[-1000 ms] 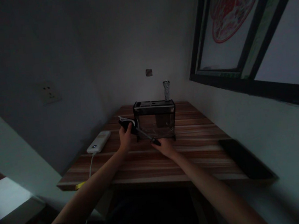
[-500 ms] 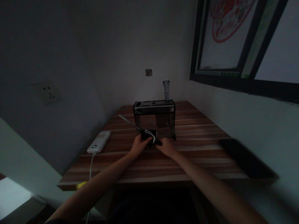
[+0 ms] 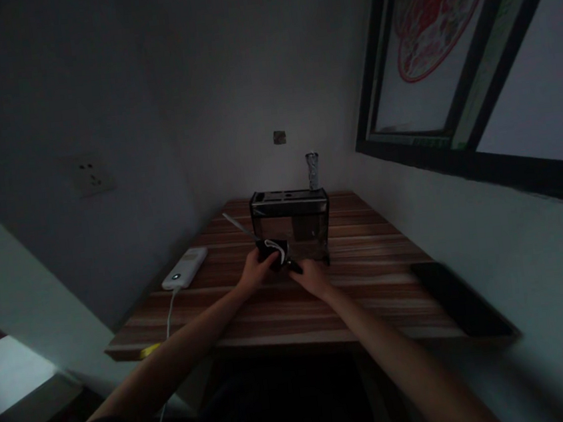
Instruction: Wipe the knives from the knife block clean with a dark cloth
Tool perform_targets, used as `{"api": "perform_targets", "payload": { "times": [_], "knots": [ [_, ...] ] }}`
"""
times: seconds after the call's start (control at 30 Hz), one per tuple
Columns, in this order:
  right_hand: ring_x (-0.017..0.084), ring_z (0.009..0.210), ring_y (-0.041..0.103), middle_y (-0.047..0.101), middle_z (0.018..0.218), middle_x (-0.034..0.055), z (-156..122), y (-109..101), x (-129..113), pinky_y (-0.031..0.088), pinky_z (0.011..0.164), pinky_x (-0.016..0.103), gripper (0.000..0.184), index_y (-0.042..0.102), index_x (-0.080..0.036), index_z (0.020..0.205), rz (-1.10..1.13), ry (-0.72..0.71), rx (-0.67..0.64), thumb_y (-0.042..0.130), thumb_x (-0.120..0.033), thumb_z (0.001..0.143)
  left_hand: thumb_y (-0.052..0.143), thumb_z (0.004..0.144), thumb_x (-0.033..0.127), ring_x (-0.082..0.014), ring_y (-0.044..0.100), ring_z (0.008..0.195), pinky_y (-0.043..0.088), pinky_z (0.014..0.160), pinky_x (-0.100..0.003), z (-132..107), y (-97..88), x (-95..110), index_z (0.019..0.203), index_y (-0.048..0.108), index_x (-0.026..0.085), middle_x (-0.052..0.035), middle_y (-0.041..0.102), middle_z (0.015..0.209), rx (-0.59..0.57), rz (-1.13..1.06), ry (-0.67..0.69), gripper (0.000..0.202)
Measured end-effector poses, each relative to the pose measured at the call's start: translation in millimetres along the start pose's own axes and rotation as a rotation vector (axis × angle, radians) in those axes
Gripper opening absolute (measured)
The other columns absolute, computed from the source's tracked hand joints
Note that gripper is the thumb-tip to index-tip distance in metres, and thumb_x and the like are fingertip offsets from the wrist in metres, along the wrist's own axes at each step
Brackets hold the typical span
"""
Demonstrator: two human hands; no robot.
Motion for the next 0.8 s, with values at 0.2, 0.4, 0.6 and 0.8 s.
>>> {"api": "perform_targets", "payload": {
  "times": [0.2, 0.4, 0.6, 0.8],
  "knots": [
    [0.017, 0.063, 0.056, 0.063, 0.068, 0.0026, -2.2, 0.2, -4.9, 0.038, 0.055, 0.023, 0.029, 0.065, -0.013, 0.073, -0.003, -0.016, 0.019, 0.050, -0.038, 0.074, 0.060, 0.068, 0.039, -0.0185, 0.060, 0.080, 0.045, 0.072, -0.028, 16.8, -18.0, 2.6, 0.086, 0.061, 0.012, -0.0071, 0.065, 0.086, 0.200, -0.051, 0.038, 0.032],
    [0.018, 0.069, 0.057, 0.065, 0.073, 0.0031, -1.7, 2.2, -1.9, 0.040, 0.061, 0.024, 0.028, 0.066, -0.015, 0.080, 0.001, -0.049, -0.010, 0.050, -0.037, 0.076, 0.057, 0.070, 0.040, -0.0161, 0.058, 0.082, 0.043, 0.074, -0.025, 26.7, -32.8, 7.1, 0.087, 0.061, 0.012, -0.0056, 0.064, 0.086, 0.337, -0.090, 0.076, 0.032],
    [0.018, 0.069, 0.058, 0.066, 0.074, 0.0039, -2.0, 1.9, -2.4, 0.040, 0.061, 0.025, 0.028, 0.066, -0.015, 0.079, -0.028, -0.058, -0.030, 0.050, -0.037, 0.076, 0.057, 0.069, 0.044, -0.0176, 0.058, 0.083, 0.043, 0.074, -0.025, 33.6, -45.9, 11.0, 0.087, 0.061, 0.011, -0.0067, 0.065, 0.086, 0.469, -0.114, 0.076, 0.037],
    [0.019, 0.073, 0.058, 0.066, 0.079, 0.0047, -2.9, 1.1, -3.9, 0.041, 0.065, 0.026, 0.028, 0.066, -0.014, 0.082, -0.027, -0.072, -0.022, 0.051, -0.037, 0.076, 0.056, 0.070, 0.046, -0.0195, 0.058, 0.088, 0.043, 0.077, -0.027, 36.6, -53.3, 14.9, 0.088, 0.062, 0.011, -0.0080, 0.065, 0.089, 0.559, -0.100, 0.101, 0.040]
  ]
}}
Point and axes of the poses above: each hand's wrist, its own z-axis towards the middle knuckle, its own y-axis out of the palm, x = y × z, the point moved 1 cm from there along z, towards the middle knuckle
